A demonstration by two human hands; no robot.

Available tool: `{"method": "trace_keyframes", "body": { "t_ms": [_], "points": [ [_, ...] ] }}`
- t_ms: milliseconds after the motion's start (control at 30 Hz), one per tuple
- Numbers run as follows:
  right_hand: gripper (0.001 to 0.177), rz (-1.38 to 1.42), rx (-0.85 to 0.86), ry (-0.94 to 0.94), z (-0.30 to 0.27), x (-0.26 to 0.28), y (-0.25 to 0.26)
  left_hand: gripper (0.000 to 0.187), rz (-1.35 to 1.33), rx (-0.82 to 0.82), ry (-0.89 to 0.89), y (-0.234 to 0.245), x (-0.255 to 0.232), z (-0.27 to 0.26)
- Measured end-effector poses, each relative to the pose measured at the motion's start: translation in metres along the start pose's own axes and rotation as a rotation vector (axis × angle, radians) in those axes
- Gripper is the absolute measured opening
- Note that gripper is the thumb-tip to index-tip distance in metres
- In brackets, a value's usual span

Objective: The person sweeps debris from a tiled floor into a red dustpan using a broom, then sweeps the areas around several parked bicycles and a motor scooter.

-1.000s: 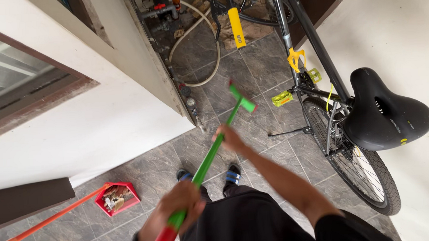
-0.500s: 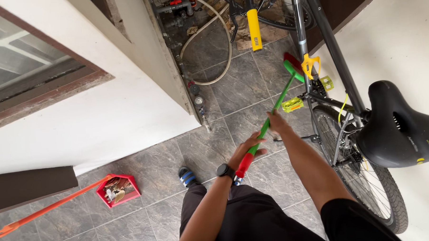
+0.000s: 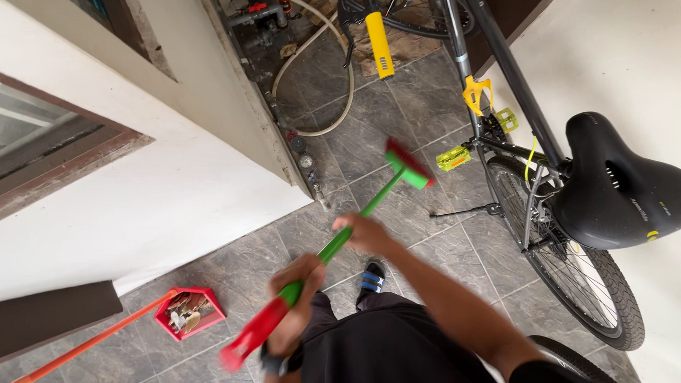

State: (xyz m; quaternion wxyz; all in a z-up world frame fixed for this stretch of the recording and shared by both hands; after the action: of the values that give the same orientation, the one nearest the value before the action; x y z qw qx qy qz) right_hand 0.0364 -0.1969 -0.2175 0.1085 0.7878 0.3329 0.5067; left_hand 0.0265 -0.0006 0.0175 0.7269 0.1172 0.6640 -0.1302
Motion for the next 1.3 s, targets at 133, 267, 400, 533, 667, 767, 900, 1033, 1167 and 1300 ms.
{"method": "trace_keyframes", "body": {
  "t_ms": [133,267,400,533,667,767,900,1033,1167,1300],
  "points": [
    [0.026,0.116,-0.068,-0.089,-0.045,0.065,-0.031,0.028,0.085,0.022,0.018,0.027,-0.053,-0.017],
    [0.042,0.054,-0.234,-0.045,-0.069,0.081,-0.046,0.027,0.036,-0.062,-0.234,0.036,-0.086,-0.042],
    [0.041,0.05,-0.371,0.09,-0.058,0.059,-0.04,0.033,-0.174,-0.098,-0.265,0.028,-0.069,-0.053],
    [0.045,0.028,-0.393,-0.039,-0.01,-0.004,-0.008,0.017,0.107,-0.011,-0.208,0.018,-0.02,-0.044],
    [0.035,0.155,-0.552,0.039,0.032,-0.089,0.04,0.023,0.33,0.167,-0.171,-0.024,0.074,-0.015],
    [0.041,-0.219,-0.532,-0.167,0.054,-0.149,0.08,0.035,0.092,0.286,0.103,-0.064,0.144,0.001],
    [0.058,-0.475,-0.427,-0.325,0.04,-0.184,0.093,0.042,-0.059,0.331,0.222,-0.117,0.206,0.018],
    [0.048,-0.573,-0.235,-0.513,0.033,-0.2,0.105,0.034,-0.026,0.411,0.205,-0.153,0.237,0.037],
    [0.039,-0.527,-0.194,-0.385,0.036,-0.199,0.095,0.034,-0.011,0.371,0.186,-0.131,0.227,0.026],
    [0.049,-0.363,-0.113,-0.149,0.043,-0.183,0.08,0.03,0.292,0.296,0.275,-0.086,0.159,0.031]
  ]
}}
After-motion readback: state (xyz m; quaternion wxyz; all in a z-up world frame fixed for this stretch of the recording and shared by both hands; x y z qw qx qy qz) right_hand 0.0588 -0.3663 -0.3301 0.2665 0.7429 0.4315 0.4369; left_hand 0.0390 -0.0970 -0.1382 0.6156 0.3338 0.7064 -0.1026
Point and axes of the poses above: each hand's wrist, its own z-axis towards the middle knuckle, its own y-axis out of the back of the hand, x = y × z, the point moved 3 cm from there along z, towards the middle knuckle, and after that the axes turned 2 degrees about -y, right-handed, at the moved point
